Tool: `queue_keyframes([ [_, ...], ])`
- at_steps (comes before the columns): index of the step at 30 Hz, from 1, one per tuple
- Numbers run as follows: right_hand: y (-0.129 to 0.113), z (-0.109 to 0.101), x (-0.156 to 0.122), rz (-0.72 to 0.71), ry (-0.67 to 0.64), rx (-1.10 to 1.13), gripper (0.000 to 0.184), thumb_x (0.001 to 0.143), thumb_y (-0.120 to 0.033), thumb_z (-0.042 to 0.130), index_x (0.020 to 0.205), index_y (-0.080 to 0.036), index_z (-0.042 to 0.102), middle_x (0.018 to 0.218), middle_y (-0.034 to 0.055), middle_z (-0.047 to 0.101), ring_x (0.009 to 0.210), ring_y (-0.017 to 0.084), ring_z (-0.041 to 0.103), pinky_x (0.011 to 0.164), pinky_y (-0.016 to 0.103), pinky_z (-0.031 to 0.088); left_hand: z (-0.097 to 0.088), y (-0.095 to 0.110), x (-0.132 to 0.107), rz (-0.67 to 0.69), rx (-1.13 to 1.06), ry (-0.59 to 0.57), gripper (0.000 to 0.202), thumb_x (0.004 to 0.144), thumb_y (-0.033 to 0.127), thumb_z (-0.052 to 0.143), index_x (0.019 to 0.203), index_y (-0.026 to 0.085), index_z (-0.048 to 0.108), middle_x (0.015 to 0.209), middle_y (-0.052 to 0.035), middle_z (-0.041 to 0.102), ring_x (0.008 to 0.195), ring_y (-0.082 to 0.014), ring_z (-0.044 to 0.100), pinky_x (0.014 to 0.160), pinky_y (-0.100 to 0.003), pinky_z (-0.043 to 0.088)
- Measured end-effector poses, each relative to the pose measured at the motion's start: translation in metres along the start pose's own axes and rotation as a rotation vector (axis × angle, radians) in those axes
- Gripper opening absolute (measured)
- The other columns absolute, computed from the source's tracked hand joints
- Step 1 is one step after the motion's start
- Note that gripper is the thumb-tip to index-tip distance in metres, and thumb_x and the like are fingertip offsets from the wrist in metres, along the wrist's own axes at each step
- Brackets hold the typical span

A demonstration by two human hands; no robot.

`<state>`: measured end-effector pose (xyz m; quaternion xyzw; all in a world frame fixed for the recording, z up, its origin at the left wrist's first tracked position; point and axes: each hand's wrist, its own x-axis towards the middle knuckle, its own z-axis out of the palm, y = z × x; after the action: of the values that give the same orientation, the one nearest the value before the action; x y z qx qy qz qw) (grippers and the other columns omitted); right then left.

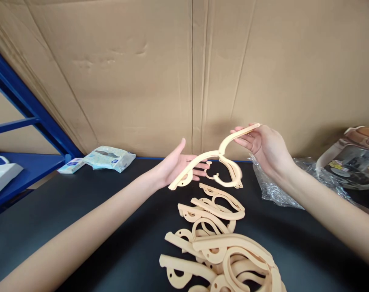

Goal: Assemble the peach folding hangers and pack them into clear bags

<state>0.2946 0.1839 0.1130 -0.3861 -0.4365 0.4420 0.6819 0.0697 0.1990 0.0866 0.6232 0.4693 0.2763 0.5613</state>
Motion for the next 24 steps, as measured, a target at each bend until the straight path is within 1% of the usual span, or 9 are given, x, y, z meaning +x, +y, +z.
queue_keyframes([
  [2, 0.003, -0.004, 0.001, -0.088, -0.027, -0.111, 0.007, 0.088, -0.02, 0.05, 0.081, -0.023, 0.047, 0.088, 0.0016, 0.069, 0.088, 0.015, 0.068, 0.075, 0.029, 0.058, 0.008, 0.008, -0.008, -0.071, -0.309, -0.179, 0.071, 0.091, 0.07, 0.029, 0.098, 0.014, 0.071, 0.092, -0.0102, 0.068, 0.059, -0.0104, 0.059, 0.048, -0.019, 0.046],
  [5, -0.003, -0.016, 0.01, -0.201, -0.144, -0.485, 0.014, 0.078, -0.023, 0.062, 0.083, -0.023, 0.048, 0.087, 0.0013, 0.066, 0.083, 0.018, 0.067, 0.072, 0.033, 0.056, 0.01, 0.012, -0.015, -0.122, -0.48, -0.208, 0.026, 0.082, 0.036, 0.073, 0.094, 0.013, 0.071, 0.067, 0.0028, 0.053, 0.039, 0.0014, 0.032, 0.033, -0.009, 0.024],
  [8, -0.019, -0.028, 0.017, -0.389, -0.291, -1.086, 0.015, 0.077, -0.032, 0.065, 0.079, -0.022, 0.054, 0.082, 0.0038, 0.068, 0.077, 0.021, 0.066, 0.07, 0.035, 0.05, 0.004, 0.011, -0.014, -0.101, -0.479, -0.141, 0.015, 0.085, 0.023, 0.071, 0.098, 0.016, 0.072, 0.072, 0.003, 0.054, 0.039, 0.0037, 0.03, 0.034, -0.006, 0.025],
  [11, -0.028, -0.028, 0.01, -0.398, -0.542, -1.477, 0.016, 0.085, -0.038, 0.058, 0.084, -0.022, 0.057, 0.076, 0.0025, 0.069, 0.07, 0.021, 0.064, 0.062, 0.031, 0.043, 0.0, 0.011, -0.012, -0.071, -0.51, -0.112, 0.015, 0.091, 0.023, 0.062, 0.101, 0.02, 0.072, 0.104, -0.0048, 0.065, 0.041, 0.0043, 0.033, 0.036, -0.007, 0.033],
  [13, -0.028, -0.022, -0.001, -0.362, -0.675, -1.582, 0.015, 0.091, -0.035, 0.051, 0.1, -0.023, 0.055, 0.075, 0.0012, 0.068, 0.064, 0.019, 0.062, 0.058, 0.029, 0.039, 0.0, 0.014, -0.012, -0.049, -0.528, -0.12, 0.017, 0.093, 0.022, 0.058, 0.103, 0.021, 0.072, 0.122, -0.0079, 0.063, 0.041, 0.0038, 0.032, 0.035, -0.007, 0.033],
  [16, -0.021, -0.012, -0.016, -0.314, -0.786, -1.644, 0.023, 0.095, -0.026, 0.041, 0.118, -0.022, 0.045, 0.071, 0.0007, 0.066, 0.061, 0.02, 0.061, 0.054, 0.028, 0.034, 0.004, 0.018, -0.016, -0.047, -0.561, -0.154, 0.02, 0.095, 0.024, 0.054, 0.105, 0.02, 0.071, 0.127, -0.0089, 0.063, 0.041, 0.002, 0.029, 0.034, -0.009, 0.033],
  [19, -0.015, -0.008, -0.021, -0.274, -0.816, -1.656, 0.015, 0.095, -0.023, 0.041, 0.109, -0.021, 0.044, 0.068, 0.0002, 0.064, 0.061, 0.019, 0.06, 0.051, 0.027, 0.031, 0.008, 0.017, -0.016, -0.063, -0.581, -0.163, 0.022, 0.095, 0.022, 0.051, 0.1, 0.017, 0.072, 0.117, -0.0089, 0.066, 0.04, 0.0012, 0.027, 0.035, -0.01, 0.034],
  [22, -0.009, -0.008, -0.021, -0.32, -0.717, -1.729, 0.006, 0.095, -0.025, 0.041, 0.095, -0.021, 0.045, 0.065, 0.0002, 0.063, 0.055, 0.018, 0.057, 0.049, 0.028, 0.027, 0.011, 0.015, -0.015, -0.062, -0.571, -0.122, 0.021, 0.094, 0.019, 0.051, 0.092, 0.014, 0.071, 0.102, -0.0062, 0.066, 0.04, 0.0015, 0.028, 0.034, -0.011, 0.032],
  [24, -0.004, -0.006, -0.02, -0.347, -0.662, -1.756, 0.011, 0.096, -0.03, 0.042, 0.09, -0.021, 0.045, 0.066, 0.0008, 0.064, 0.054, 0.018, 0.057, 0.048, 0.028, 0.025, 0.014, 0.015, -0.015, -0.076, -0.55, -0.097, 0.019, 0.093, 0.019, 0.053, 0.092, 0.014, 0.071, 0.091, -0.0031, 0.062, 0.039, 0.0014, 0.029, 0.033, -0.011, 0.029],
])
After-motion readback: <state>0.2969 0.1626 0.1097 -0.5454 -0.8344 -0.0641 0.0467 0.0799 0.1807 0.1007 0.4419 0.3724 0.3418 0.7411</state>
